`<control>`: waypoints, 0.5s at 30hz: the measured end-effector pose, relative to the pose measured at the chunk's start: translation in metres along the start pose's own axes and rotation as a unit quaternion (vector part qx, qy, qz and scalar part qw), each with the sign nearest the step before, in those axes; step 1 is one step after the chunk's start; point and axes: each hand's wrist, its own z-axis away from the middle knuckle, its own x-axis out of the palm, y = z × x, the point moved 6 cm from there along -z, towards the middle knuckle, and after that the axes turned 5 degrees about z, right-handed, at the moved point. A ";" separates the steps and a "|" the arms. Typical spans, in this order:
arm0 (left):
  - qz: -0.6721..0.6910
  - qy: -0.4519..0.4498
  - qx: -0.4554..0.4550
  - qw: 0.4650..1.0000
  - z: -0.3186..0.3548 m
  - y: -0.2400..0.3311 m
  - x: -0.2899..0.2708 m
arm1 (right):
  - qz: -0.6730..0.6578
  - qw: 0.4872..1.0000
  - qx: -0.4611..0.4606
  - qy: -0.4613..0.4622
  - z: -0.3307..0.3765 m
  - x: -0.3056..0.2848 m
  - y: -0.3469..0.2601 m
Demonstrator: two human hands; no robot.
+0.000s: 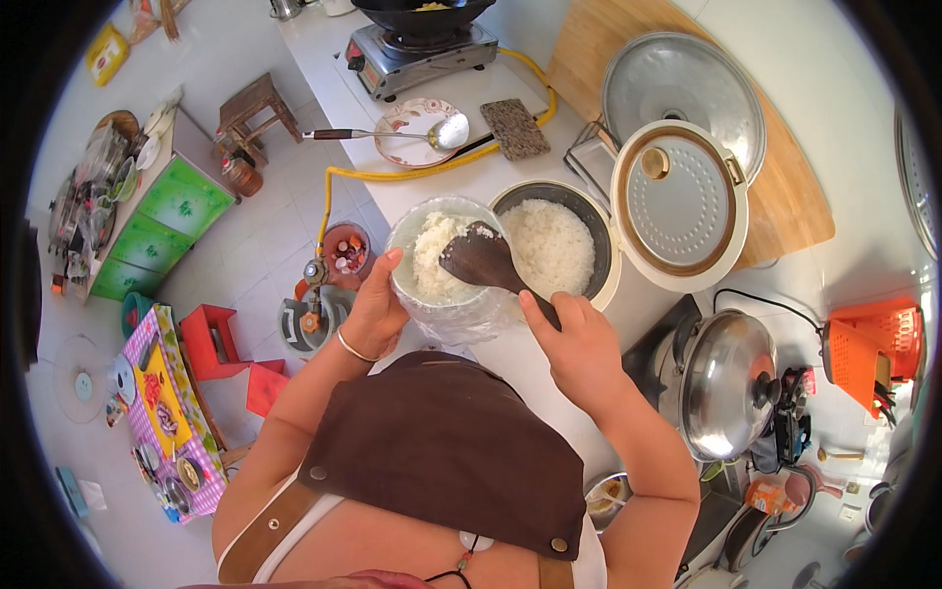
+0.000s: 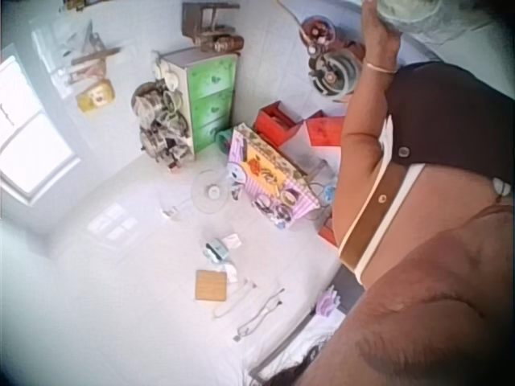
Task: The person scoops rice from a cooker into a plastic bag using a wooden paddle and then adds pieces of braised meat from a pot using a spoon.
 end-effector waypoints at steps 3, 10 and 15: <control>0.005 0.022 0.026 0.999 0.006 0.006 -0.002 | -0.009 0.999 0.021 -0.048 0.000 -0.009 -0.006; 0.056 0.012 0.041 0.997 0.004 0.013 -0.015 | 0.022 1.000 0.011 -0.020 0.005 -0.026 0.004; -0.002 0.007 0.079 0.997 0.006 0.018 -0.019 | -0.092 0.993 0.065 0.043 -0.006 -0.044 0.015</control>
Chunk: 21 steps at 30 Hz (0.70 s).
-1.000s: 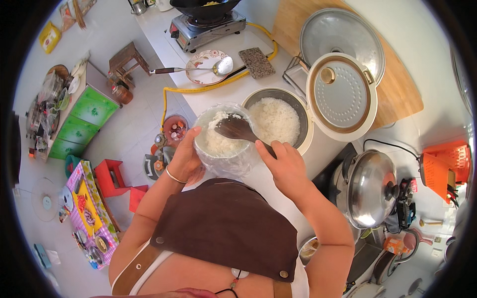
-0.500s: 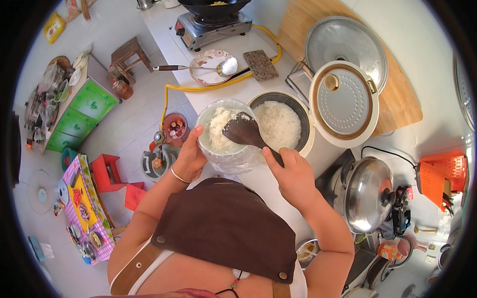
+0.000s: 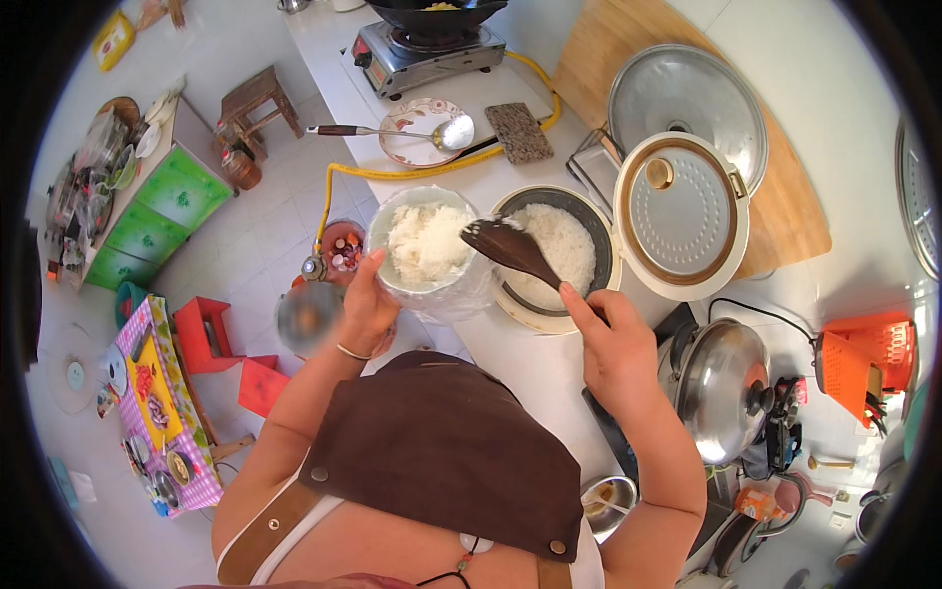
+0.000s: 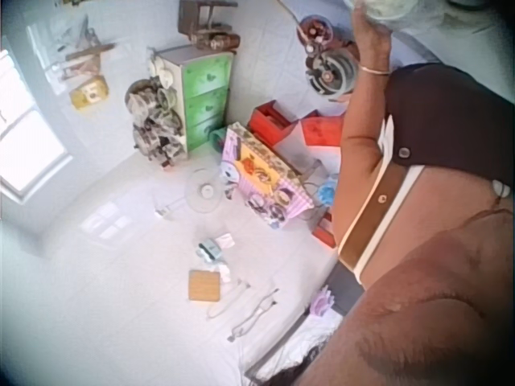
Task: The person scoops rice from a cooker into a plastic bag using a wooden paddle and then adds pieces of braised meat from a pot using a spoon.
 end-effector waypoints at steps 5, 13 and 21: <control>0.015 -0.066 0.006 0.998 0.008 -0.007 0.018 | -0.085 0.995 0.051 -0.014 -0.016 0.013 -0.016; 0.037 -0.080 0.023 0.996 0.012 -0.012 0.024 | -0.036 0.997 0.010 -0.064 -0.016 0.039 -0.032; 0.040 -0.070 -0.030 0.996 0.018 -0.023 0.021 | -0.143 0.988 0.062 0.012 -0.025 0.029 -0.018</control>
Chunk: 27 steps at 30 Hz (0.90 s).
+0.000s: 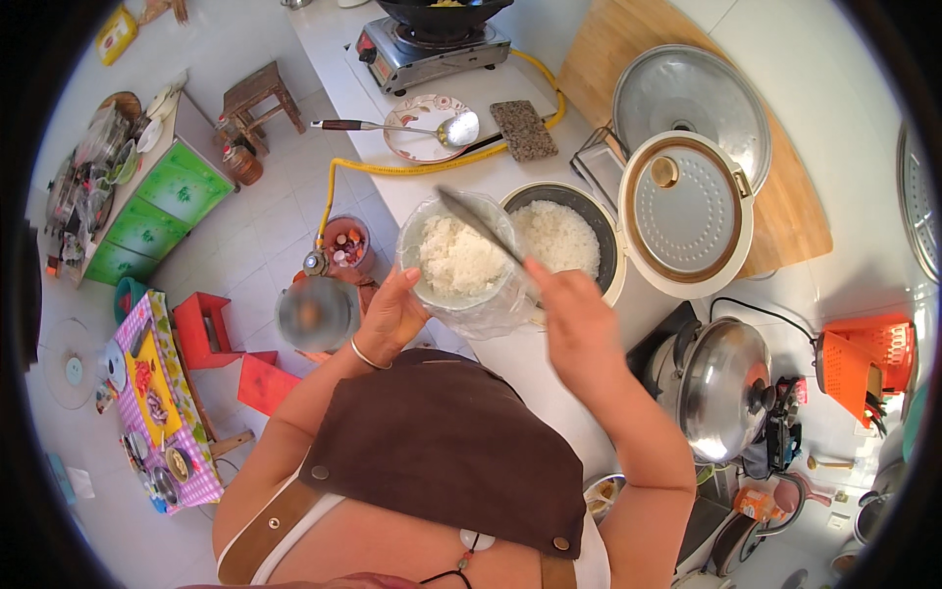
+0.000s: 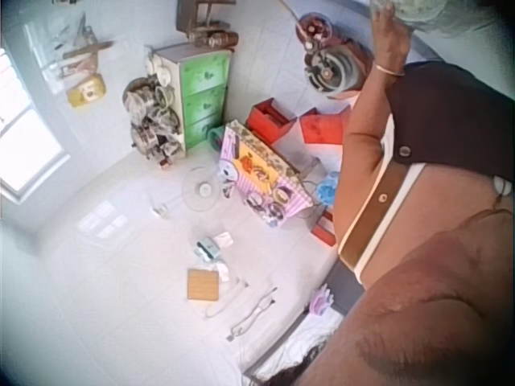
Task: The person scoops rice from a cooker into a plastic bag using a wooden paddle and then adds pieces of braised meat from a pot using a spoon.
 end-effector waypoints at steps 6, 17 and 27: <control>-0.033 0.041 0.013 0.999 0.000 0.011 -0.020 | -0.019 0.977 0.213 0.014 0.006 -0.032 0.084; -0.029 0.091 0.031 0.995 0.012 0.028 -0.066 | 0.275 0.943 0.153 -0.106 -0.002 0.051 0.121; -0.033 0.076 0.002 0.997 0.010 0.020 -0.057 | -0.068 0.955 0.274 -0.094 0.013 0.060 0.144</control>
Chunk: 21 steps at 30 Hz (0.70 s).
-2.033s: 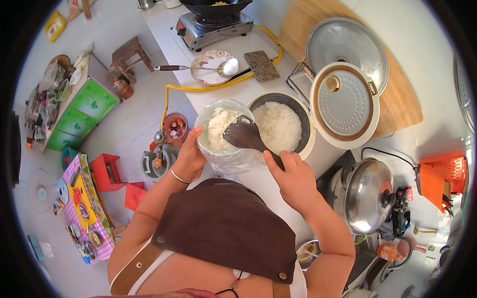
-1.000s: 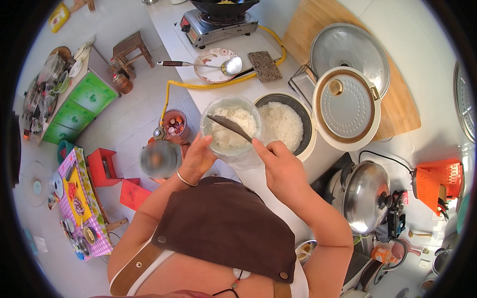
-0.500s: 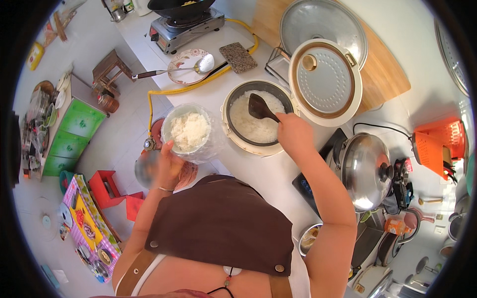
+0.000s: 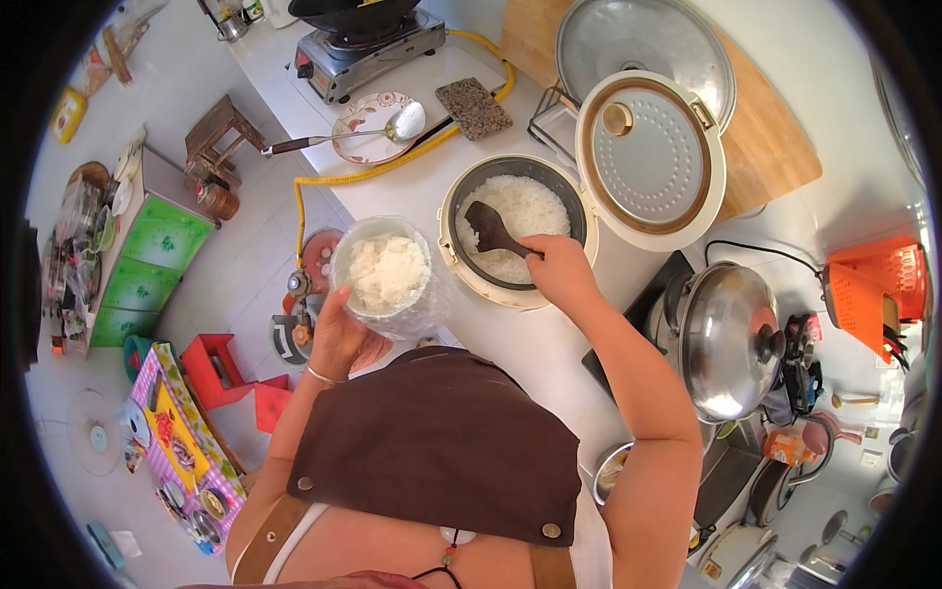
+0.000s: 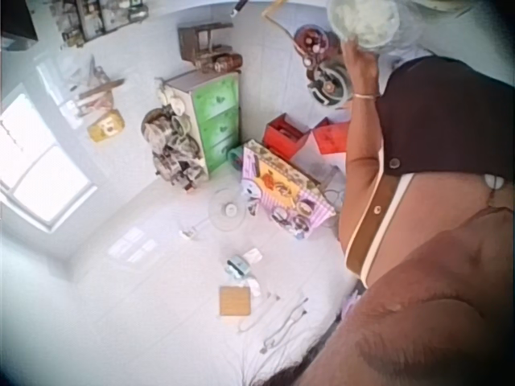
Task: The person scoops rice from a cooker into a plastic bag using a wooden paddle and then adds pieces of braised meat from a pot using a spoon.
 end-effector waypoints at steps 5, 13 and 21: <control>-0.016 0.005 -0.010 1.000 -0.005 -0.002 0.007 | -0.189 0.973 0.125 -0.036 0.005 -0.003 0.017; -0.056 0.021 -0.017 0.998 -0.005 0.005 0.024 | -0.342 0.927 0.151 -0.008 0.020 -0.033 0.024; -0.025 0.025 -0.057 0.998 -0.009 -0.001 0.026 | -0.015 0.965 -0.240 0.110 0.058 -0.028 -0.085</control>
